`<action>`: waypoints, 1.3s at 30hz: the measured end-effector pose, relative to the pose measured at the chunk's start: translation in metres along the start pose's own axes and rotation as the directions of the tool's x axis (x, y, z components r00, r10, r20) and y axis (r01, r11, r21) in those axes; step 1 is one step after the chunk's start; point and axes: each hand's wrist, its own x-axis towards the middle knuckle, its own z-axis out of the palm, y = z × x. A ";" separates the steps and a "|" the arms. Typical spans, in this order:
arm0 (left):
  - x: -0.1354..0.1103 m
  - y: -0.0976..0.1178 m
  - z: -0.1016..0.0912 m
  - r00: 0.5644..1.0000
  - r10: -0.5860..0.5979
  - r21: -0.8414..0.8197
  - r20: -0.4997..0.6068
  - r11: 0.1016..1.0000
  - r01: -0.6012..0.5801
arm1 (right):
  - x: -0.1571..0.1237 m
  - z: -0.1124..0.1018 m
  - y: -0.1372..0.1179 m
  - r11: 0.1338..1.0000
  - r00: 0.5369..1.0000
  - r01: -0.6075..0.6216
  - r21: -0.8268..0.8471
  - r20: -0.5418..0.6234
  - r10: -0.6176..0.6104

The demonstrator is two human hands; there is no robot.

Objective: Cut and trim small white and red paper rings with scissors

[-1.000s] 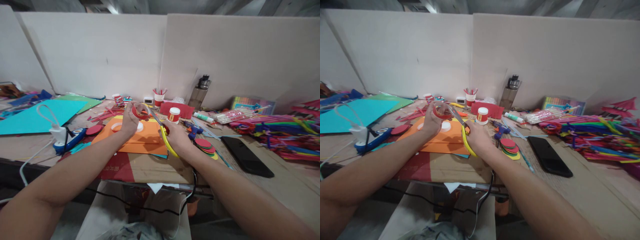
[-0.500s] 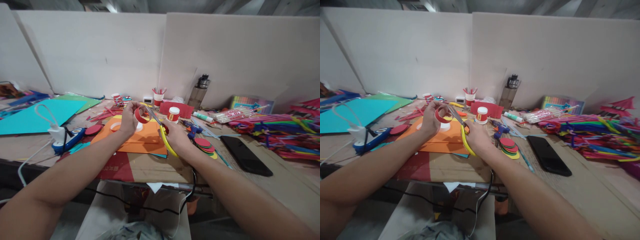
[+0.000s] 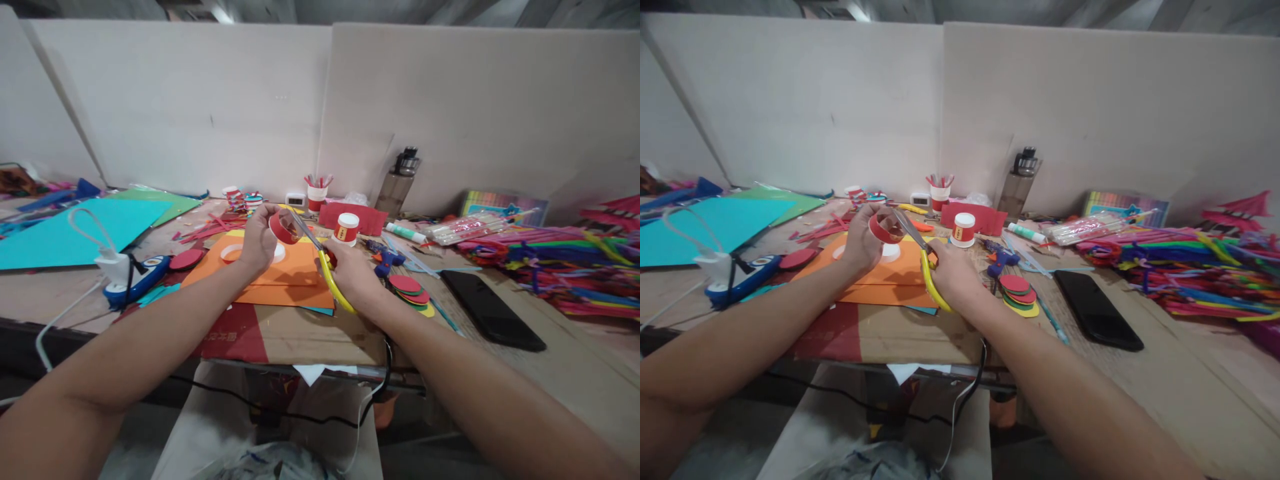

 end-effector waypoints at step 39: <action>0.003 0.011 -0.002 0.992 -0.116 -0.013 0.050 0.993 0.116 | 0.003 -0.001 0.004 0.997 0.999 0.041 -0.061 -0.009 -0.042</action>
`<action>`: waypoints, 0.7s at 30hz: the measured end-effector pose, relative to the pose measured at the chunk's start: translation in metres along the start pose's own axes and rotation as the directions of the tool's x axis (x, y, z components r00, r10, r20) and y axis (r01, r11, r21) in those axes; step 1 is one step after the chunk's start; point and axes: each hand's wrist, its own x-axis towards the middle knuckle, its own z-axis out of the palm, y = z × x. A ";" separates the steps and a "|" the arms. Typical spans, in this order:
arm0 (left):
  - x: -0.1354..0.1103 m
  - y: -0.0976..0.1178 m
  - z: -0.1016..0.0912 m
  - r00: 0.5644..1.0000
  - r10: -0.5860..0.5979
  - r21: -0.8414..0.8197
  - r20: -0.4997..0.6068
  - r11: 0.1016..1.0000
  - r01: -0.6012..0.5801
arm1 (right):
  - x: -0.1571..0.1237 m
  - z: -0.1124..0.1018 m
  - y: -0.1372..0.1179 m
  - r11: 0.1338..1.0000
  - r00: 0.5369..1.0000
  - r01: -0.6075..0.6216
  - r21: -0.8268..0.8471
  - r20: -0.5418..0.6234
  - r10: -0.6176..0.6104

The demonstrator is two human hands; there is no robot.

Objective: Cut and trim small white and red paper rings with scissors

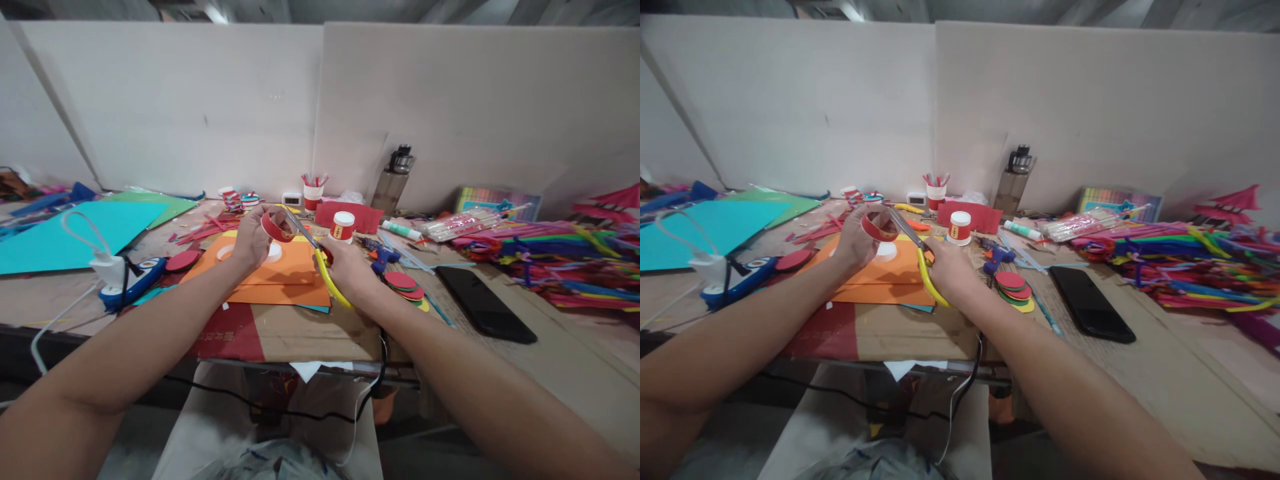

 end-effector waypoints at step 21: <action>0.001 0.003 -0.003 0.984 -0.092 -0.064 0.156 0.993 0.103 | -0.003 0.000 0.001 0.999 0.999 0.031 -0.041 -0.007 -0.032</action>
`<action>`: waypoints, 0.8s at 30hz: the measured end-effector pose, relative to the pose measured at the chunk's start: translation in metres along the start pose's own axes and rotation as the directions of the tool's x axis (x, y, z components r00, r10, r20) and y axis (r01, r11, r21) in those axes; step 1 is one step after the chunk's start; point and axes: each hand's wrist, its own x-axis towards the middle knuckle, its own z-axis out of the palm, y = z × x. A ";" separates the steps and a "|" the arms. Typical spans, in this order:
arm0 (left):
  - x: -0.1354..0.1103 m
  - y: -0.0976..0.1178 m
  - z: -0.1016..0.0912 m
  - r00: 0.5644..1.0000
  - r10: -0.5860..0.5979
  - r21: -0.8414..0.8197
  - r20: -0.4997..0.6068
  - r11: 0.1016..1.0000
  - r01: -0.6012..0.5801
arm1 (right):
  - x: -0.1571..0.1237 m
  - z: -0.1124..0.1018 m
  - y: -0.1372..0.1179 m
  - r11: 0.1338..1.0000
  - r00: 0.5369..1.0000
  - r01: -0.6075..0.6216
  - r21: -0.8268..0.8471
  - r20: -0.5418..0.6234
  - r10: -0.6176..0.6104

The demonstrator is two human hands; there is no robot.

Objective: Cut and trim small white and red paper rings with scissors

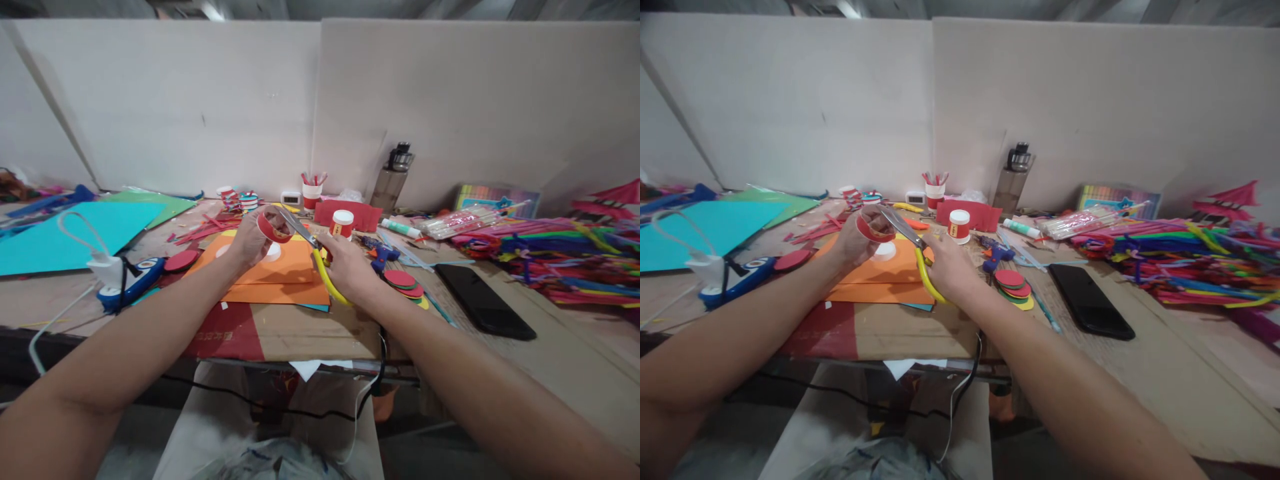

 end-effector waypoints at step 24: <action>0.004 0.002 -0.013 0.986 -0.010 0.068 0.168 0.998 -0.001 | 0.000 -0.005 -0.001 0.999 1.000 -0.003 -0.054 0.017 0.004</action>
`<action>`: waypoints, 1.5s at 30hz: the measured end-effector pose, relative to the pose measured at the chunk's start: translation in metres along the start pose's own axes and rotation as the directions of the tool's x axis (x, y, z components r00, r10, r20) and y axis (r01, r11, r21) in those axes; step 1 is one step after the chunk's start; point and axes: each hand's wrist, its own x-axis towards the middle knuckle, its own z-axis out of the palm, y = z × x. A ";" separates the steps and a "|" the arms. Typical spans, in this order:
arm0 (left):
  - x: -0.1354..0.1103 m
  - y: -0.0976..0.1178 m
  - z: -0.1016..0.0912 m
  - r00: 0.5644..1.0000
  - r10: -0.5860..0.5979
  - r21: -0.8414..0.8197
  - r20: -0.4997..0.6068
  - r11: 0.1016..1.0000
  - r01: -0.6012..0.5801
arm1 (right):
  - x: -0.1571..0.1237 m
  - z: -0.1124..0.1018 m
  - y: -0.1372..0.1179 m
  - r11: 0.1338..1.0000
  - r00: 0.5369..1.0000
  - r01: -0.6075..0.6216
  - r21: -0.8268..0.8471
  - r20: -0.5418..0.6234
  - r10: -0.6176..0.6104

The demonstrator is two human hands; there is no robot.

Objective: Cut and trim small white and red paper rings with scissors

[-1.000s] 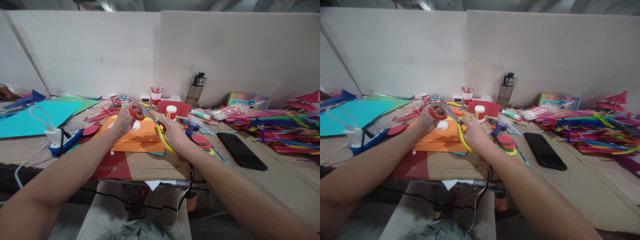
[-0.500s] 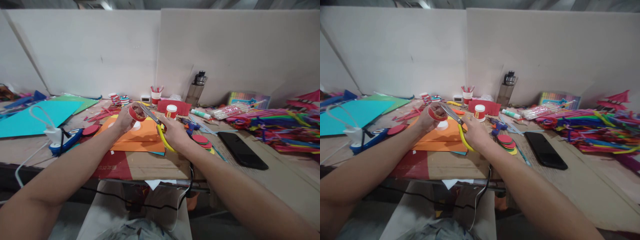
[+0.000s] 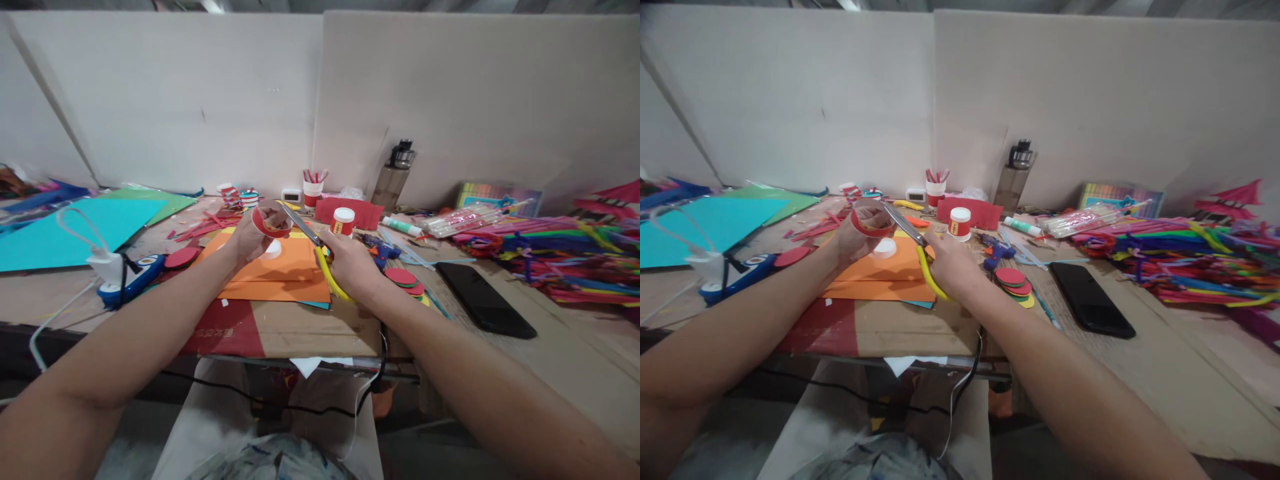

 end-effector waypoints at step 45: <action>-0.002 0.008 0.006 0.975 0.121 0.037 -0.189 0.993 -0.116 | 0.000 0.000 0.000 0.993 1.000 -0.001 -0.115 0.013 0.003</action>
